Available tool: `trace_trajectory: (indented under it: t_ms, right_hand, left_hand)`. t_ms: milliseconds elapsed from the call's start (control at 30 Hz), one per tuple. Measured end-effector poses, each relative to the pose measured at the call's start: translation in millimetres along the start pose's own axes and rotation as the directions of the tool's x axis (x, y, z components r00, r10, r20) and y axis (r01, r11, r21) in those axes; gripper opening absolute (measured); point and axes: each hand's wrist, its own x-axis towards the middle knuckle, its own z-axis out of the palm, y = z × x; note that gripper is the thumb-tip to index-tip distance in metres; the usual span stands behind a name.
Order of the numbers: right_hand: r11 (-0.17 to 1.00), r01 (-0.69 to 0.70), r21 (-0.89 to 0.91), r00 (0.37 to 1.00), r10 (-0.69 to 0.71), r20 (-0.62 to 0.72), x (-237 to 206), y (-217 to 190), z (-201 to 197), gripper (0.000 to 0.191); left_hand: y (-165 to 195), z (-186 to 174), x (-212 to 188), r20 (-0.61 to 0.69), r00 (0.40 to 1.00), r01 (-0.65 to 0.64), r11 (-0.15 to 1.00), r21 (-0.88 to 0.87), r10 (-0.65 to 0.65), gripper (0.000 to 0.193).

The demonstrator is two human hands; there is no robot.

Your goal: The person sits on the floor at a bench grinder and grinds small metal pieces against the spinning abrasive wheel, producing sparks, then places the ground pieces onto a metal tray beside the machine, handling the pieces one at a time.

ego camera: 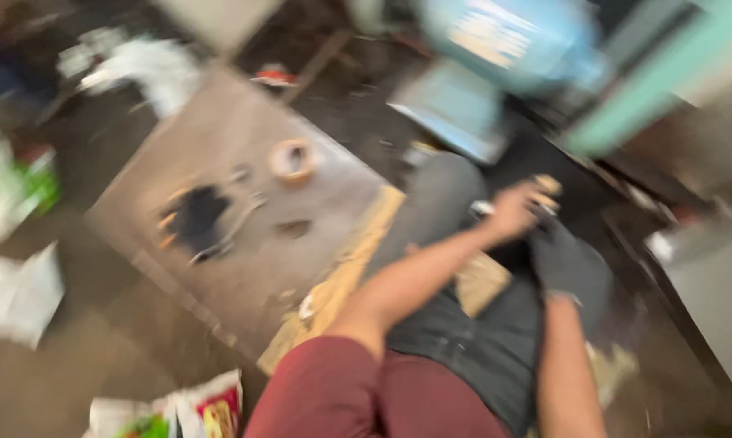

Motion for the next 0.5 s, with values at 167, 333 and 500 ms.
trace_trajectory:
  t_ms: [167,333,500]
  right_hand:
    - [0.793,0.008,0.609,0.995,-0.065,0.072,16.7,19.3,-5.2,0.022]
    - [0.618,-0.021,0.786,0.991,-0.091,0.098,38.1,8.9,-25.6,0.026]
    - [0.666,-0.129,0.734,0.992,0.093,0.09,80.4,2.8,3.1,0.03]
  left_hand:
    - [-16.1,3.4,4.3,0.086,0.995,0.047,0.999,0.001,-0.047,0.061]
    - [-41.5,-10.0,36.6,0.223,0.96,0.212,0.957,-0.196,-0.167,0.036]
    - [-109.8,-0.7,46.7,0.334,0.826,0.523,0.837,-0.158,-0.454,0.036]
